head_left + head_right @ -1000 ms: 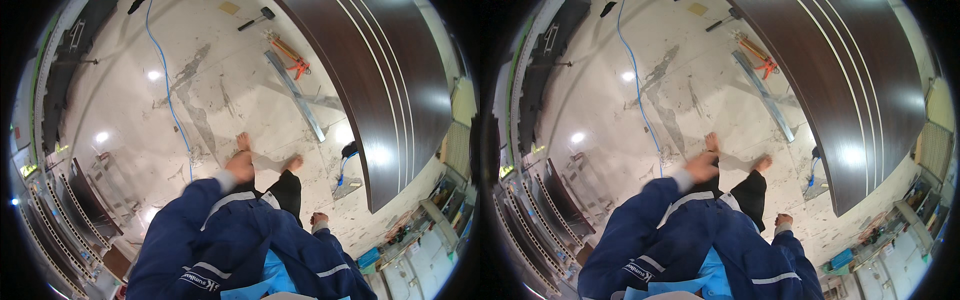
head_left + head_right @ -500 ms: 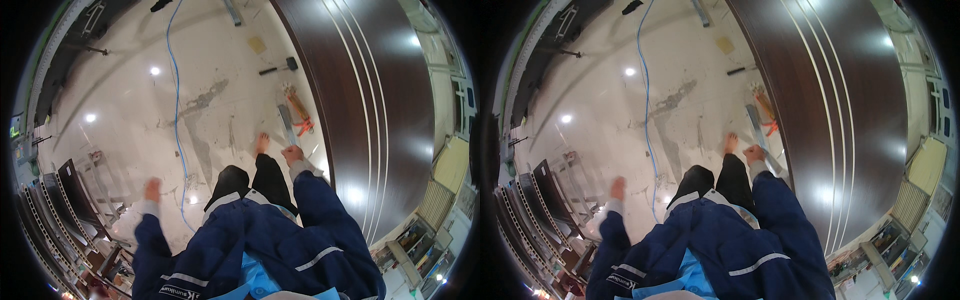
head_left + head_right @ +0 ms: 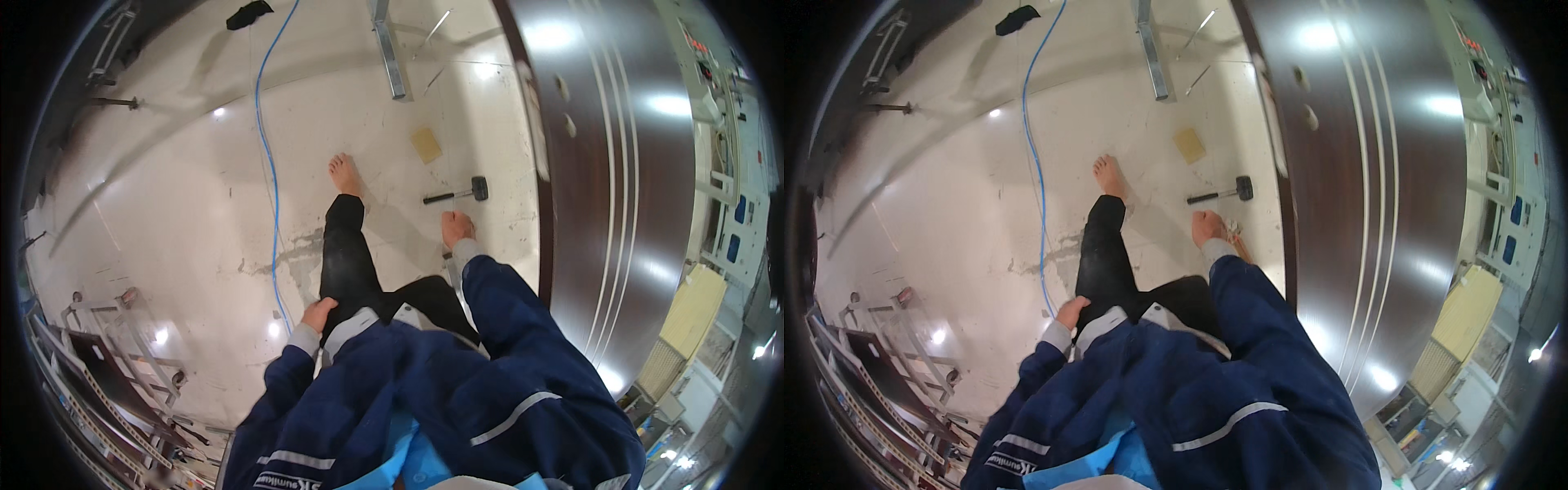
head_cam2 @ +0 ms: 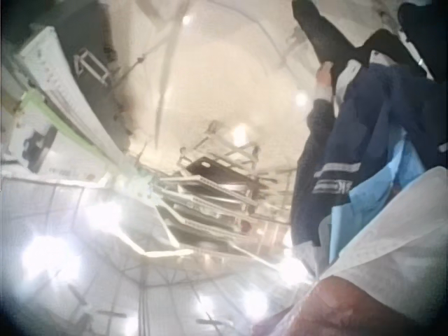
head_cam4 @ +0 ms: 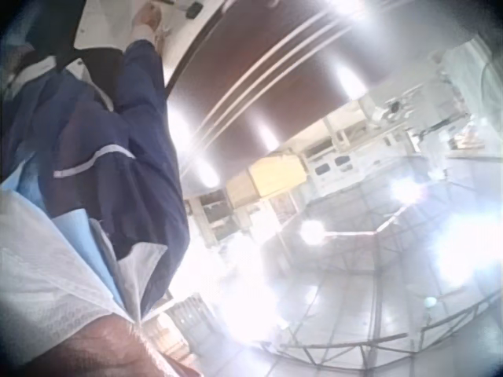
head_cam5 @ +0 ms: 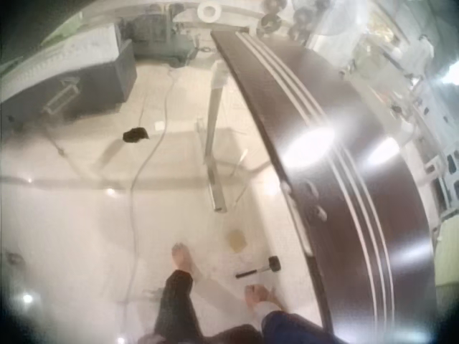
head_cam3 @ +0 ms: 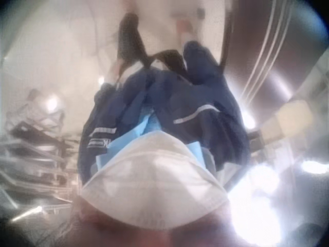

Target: The person positions a large dark wood panel on a metal stand, then uses a blue utility knife to cut and apply thin white decorative strips along the surface. They repeatedly align, press, and adjust the strips by hand to ensure they adhere properly.

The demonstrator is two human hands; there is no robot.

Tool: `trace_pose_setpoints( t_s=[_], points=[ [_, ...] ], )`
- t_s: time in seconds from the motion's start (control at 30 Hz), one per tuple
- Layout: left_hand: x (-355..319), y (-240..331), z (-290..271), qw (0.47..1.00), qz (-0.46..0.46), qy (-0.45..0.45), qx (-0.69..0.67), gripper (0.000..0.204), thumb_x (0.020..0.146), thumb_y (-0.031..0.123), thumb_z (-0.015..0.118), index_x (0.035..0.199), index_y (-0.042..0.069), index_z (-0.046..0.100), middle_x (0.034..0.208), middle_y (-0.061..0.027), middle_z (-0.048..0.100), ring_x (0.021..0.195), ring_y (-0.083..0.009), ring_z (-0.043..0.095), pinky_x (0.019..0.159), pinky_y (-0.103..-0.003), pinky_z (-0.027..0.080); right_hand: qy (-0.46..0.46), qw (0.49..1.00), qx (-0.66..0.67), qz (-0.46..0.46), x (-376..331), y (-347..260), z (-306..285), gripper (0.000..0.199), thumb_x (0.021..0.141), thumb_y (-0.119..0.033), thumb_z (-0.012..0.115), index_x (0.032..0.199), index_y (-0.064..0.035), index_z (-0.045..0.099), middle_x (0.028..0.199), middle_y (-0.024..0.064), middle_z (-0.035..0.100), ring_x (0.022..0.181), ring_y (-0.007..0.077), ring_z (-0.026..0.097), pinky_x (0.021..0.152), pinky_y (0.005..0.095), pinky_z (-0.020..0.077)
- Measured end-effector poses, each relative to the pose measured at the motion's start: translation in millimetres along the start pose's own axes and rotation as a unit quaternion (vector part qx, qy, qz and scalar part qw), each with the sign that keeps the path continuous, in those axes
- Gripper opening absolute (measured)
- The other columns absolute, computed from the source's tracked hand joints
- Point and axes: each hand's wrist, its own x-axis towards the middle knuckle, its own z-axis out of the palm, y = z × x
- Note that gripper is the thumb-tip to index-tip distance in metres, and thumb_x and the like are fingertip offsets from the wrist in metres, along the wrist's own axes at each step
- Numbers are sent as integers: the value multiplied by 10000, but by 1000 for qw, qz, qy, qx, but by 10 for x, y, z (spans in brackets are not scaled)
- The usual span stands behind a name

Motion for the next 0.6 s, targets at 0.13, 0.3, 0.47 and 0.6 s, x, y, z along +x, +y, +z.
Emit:
trace_pose_setpoints(
  t_s=[0.13,0.3,0.47,0.6],
  points=[
    [762,1103,-301,976,38,95,192,911,844,438,701,1462,-147,375,1398,-322,538,1344,-425,512,1124,-401,431,8,997,-67,32,1131,-364,299,517,952,-443,506,1029,1,761,1115,283,711,1061,457,674,947,525,504],
    [1272,2081,-325,941,-97,126,298,1179,783,608,803,1515,-137,256,1551,-352,372,1451,-463,391,1181,-446,378,32,998,-55,30,2915,-582,739,454,939,-429,621,915,2,763,978,261,731,991,433,700,895,502,526],
    [1856,2388,-607,945,14,199,261,918,868,456,801,1504,-61,388,1546,-341,402,1387,-494,465,1151,-509,405,136,989,58,16,4789,-651,1401,343,932,-349,728,861,-14,727,819,101,688,809,254,653,752,395,516],
    [2035,2465,-750,956,94,199,194,352,903,196,727,1187,4,647,1508,-327,458,1400,-507,453,1157,-555,376,149,987,66,-14,5963,-543,1849,342,959,-301,730,798,-3,677,715,55,645,640,157,591,600,336,481]
  ],
)
